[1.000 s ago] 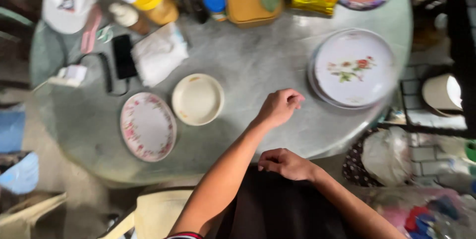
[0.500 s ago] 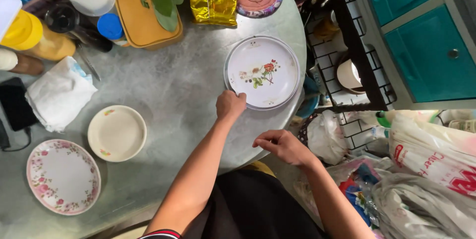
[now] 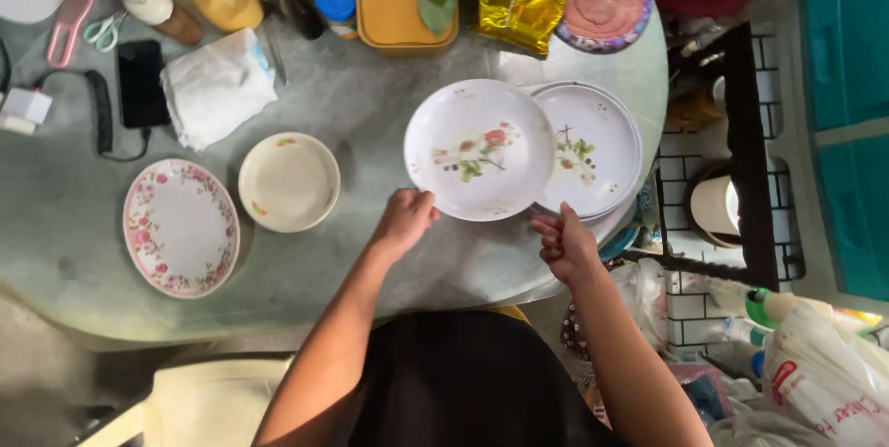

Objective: Arranging and stacking various ceramic and plastic plates and bowls on a table.

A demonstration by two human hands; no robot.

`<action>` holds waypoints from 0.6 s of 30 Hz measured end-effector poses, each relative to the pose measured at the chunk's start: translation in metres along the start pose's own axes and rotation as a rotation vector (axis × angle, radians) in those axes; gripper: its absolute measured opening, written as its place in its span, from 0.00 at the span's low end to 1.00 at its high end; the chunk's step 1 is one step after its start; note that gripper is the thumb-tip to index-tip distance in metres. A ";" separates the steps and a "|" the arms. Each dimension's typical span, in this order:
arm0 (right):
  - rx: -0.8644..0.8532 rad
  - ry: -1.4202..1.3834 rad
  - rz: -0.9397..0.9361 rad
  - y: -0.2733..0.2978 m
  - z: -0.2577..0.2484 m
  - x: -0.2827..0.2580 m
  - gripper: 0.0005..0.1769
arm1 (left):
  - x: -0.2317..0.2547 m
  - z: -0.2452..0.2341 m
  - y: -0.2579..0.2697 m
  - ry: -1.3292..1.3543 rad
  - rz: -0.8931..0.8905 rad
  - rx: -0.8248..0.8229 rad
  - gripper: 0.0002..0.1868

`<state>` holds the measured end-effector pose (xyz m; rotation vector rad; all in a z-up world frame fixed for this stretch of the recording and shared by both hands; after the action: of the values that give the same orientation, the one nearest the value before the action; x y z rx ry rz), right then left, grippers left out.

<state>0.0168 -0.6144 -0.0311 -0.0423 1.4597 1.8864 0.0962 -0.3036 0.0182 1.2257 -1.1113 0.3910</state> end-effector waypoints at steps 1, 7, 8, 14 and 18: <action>0.023 -0.099 0.006 -0.012 -0.008 0.004 0.28 | -0.012 -0.014 0.006 -0.032 -0.006 0.027 0.21; 0.045 -0.146 0.016 -0.034 -0.017 -0.002 0.11 | -0.054 -0.074 0.022 -0.099 -0.078 0.078 0.22; 0.044 -0.139 0.015 -0.028 -0.011 -0.004 0.11 | -0.071 -0.079 0.015 -0.093 -0.075 0.081 0.22; 0.044 -0.154 -0.167 0.010 0.021 -0.006 0.10 | -0.102 -0.096 -0.002 -0.192 -0.017 0.155 0.24; 0.072 -0.103 -0.282 0.040 0.067 0.011 0.12 | -0.110 -0.104 0.002 -0.280 -0.098 0.170 0.24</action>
<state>0.0129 -0.5549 0.0212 -0.1098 1.3727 1.5853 0.0924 -0.1772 -0.0659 1.5127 -1.2692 0.2472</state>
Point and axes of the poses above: each hand's wrist, its own y-axis away from the middle knuckle, its own z-axis out of the palm, x = y × z, the point moved 5 cm from there along -y, towards the middle knuckle, and after that the axes turned 13 degrees about -x, right-handed, at the moved point
